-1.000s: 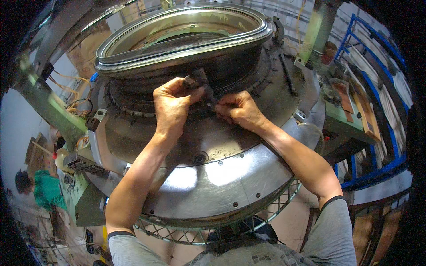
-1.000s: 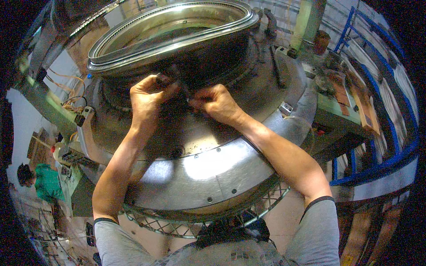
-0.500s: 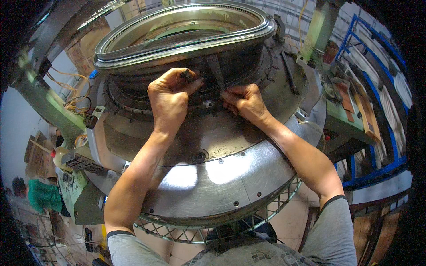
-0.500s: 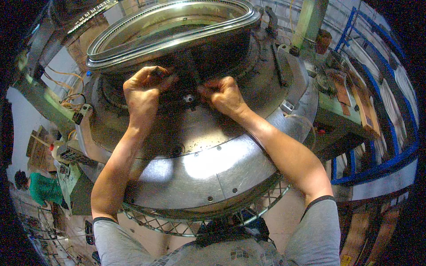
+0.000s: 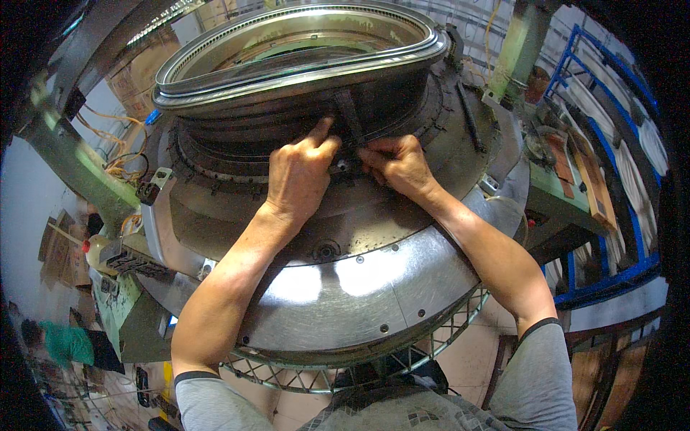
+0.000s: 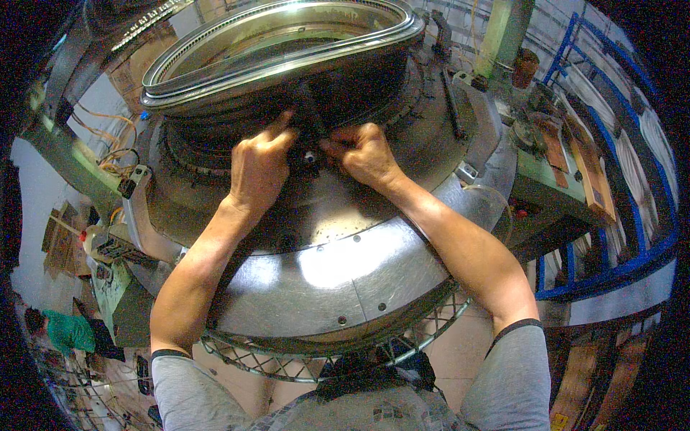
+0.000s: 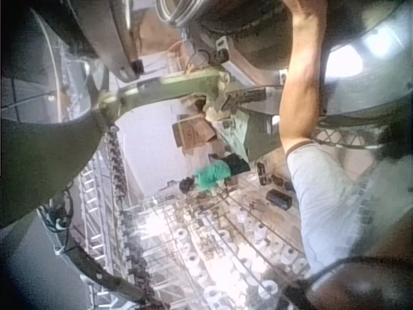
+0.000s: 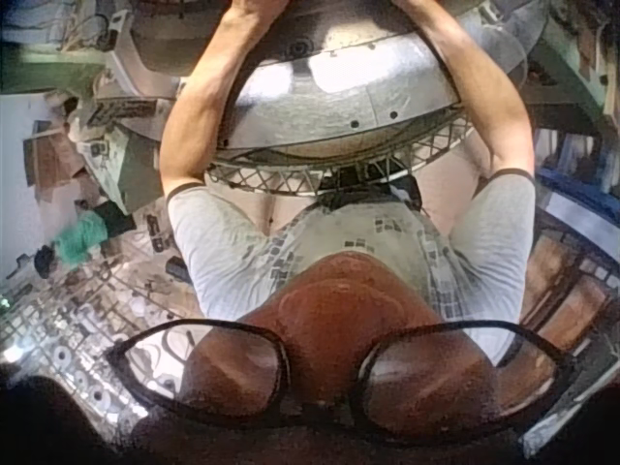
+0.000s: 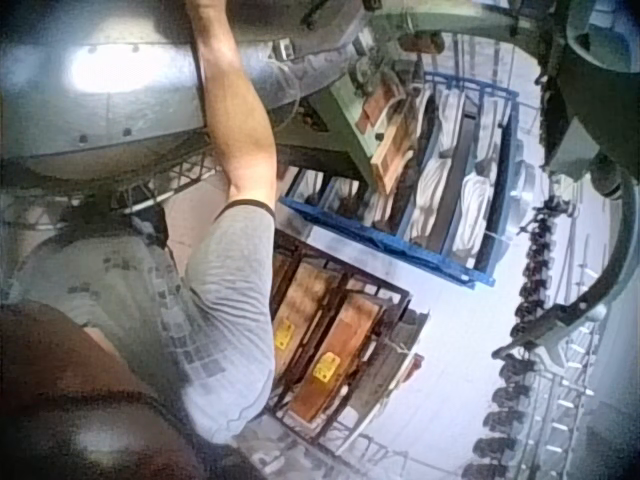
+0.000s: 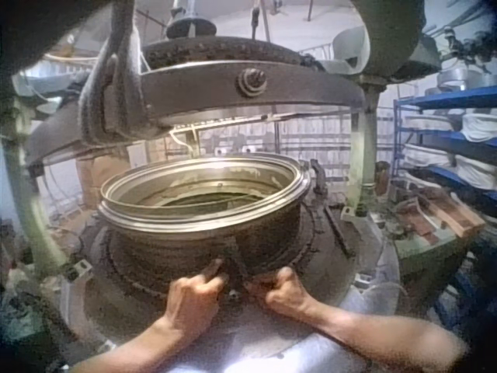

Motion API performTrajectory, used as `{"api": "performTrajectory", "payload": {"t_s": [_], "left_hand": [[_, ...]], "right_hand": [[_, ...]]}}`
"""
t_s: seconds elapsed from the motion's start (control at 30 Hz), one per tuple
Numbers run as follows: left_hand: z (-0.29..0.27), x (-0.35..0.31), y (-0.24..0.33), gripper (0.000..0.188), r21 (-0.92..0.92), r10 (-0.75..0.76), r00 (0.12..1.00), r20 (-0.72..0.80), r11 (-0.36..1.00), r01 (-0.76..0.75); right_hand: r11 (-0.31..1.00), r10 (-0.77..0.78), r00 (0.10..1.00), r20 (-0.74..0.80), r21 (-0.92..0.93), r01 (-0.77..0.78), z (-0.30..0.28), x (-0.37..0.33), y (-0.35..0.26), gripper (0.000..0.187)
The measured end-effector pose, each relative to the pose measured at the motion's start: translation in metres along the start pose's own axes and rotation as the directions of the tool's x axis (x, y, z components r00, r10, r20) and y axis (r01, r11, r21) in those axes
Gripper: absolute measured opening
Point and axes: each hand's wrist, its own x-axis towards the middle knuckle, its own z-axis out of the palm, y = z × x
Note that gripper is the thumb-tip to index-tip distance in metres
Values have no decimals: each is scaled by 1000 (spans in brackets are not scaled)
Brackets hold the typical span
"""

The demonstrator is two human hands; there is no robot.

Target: The person repeatedly picks small rectangular metal pieces from a wooden tray and inserts them into slots on a large circular metal machine. The person handles the pieces one at a time, aligning and pressing them into place around the machine's rim.

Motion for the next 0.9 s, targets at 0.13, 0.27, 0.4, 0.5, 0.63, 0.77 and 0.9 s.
{"api": "performTrajectory", "payload": {"t_s": [0.13, 0.27, 0.4, 0.5, 0.63, 0.77, 0.9], "left_hand": [[-1, 1, 2, 25, -16, -16, 1000, 14, 1000, 16], [-2, 4, 6, 19, -36, -43, 999, -26, 998, 43], [-2, 5, 7, 18, -33, -39, 999, -8, 999, 38], [-2, 5, 6, 15, -27, -6, 1000, 0, 1000, 6], [-2, 6, 6, 13, -22, -3, 1000, 24, 1000, 3], [-1, 7, 9, 14, -31, -48, 998, 26, 998, 49], [-3, 8, 8, 11, -62, -64, 996, 54, 996, 67]], "right_hand": [[999, -9, 1000, -5, -39, 8, 0, 1, 1, 14], [989, -136, 990, -22, -52, 135, 2, 1, 2, 19], [988, -146, 989, -29, -62, 144, 3, 1, 2, 20], [985, -153, 988, -30, -80, 150, 2, 1, 3, 21], [986, -142, 989, -36, -94, 139, 2, 2, 5, 22], [988, -150, 988, -36, -45, 148, 3, 2, 5, 22], [995, -69, 997, -28, -76, 67, 1, 2, 4, 13]]}}
